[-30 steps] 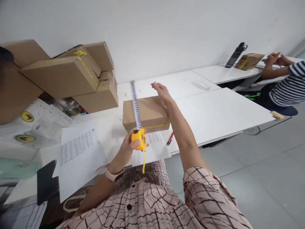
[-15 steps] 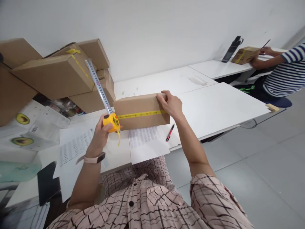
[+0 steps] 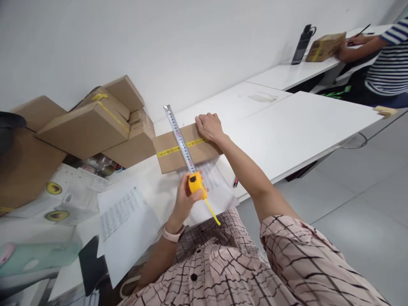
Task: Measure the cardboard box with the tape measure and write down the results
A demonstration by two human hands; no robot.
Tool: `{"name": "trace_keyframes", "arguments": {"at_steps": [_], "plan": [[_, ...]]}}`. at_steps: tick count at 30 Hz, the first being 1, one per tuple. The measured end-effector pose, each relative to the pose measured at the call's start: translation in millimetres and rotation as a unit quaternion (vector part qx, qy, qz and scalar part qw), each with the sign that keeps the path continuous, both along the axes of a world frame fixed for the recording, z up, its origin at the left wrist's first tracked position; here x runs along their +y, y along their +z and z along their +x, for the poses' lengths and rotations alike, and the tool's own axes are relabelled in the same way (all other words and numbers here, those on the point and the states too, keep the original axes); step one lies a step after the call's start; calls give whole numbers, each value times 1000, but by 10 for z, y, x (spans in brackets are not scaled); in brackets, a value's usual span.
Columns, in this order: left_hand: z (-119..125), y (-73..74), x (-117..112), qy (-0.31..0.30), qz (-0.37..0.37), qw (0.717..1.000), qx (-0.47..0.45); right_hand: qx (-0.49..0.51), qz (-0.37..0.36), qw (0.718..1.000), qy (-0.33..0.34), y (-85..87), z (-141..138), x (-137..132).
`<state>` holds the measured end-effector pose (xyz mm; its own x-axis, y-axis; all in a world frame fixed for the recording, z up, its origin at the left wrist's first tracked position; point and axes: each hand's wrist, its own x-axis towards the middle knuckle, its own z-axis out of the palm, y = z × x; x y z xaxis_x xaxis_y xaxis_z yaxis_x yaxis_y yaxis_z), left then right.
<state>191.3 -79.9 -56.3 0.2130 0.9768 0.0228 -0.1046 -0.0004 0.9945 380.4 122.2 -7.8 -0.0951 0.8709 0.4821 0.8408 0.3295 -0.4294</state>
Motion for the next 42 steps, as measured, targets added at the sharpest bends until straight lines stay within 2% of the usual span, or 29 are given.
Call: {"name": "trace_keyframes", "arguments": {"at_steps": [2, 4, 7, 17, 27, 30, 32, 35, 38, 40, 42], "plan": [[168, -179, -71, -43, -41, 998, -18, 16, -3, 1000, 0, 4, 2, 13], [269, -325, -111, -60, -67, 996, -28, 21, -2, 1000, 1, 4, 6, 24], [311, -443, -154, -67, -96, 993, -28, 23, 2, 1000, 0, 0, 0, 43], [233, -497, -161, -70, -108, 991, -22, 53, -19, 998, -23, 57, -89, 37], [218, -659, -158, -75, -90, 992, 39, 37, -4, 999, -26, -57, -88, 97], [197, -630, -230, -65, -87, 993, 45, 32, 1, 999, -24, -88, -81, 107], [136, -540, -345, -66, -76, 995, 18, 29, 7, 999, -22, -107, -64, 109], [-66, -327, -521, -10, -11, 1000, -19, 20, 11, 1000, -12, -144, -7, 56], [-370, -146, -515, 140, 93, 986, -21, 29, 22, 999, -8, -205, 85, -124], [-573, -121, -395, 227, 138, 964, -29, 63, 39, 997, -15, -259, 155, -316], [-727, -185, -248, 257, 132, 956, -48, 106, 47, 993, -31, -326, 219, -542]]}}
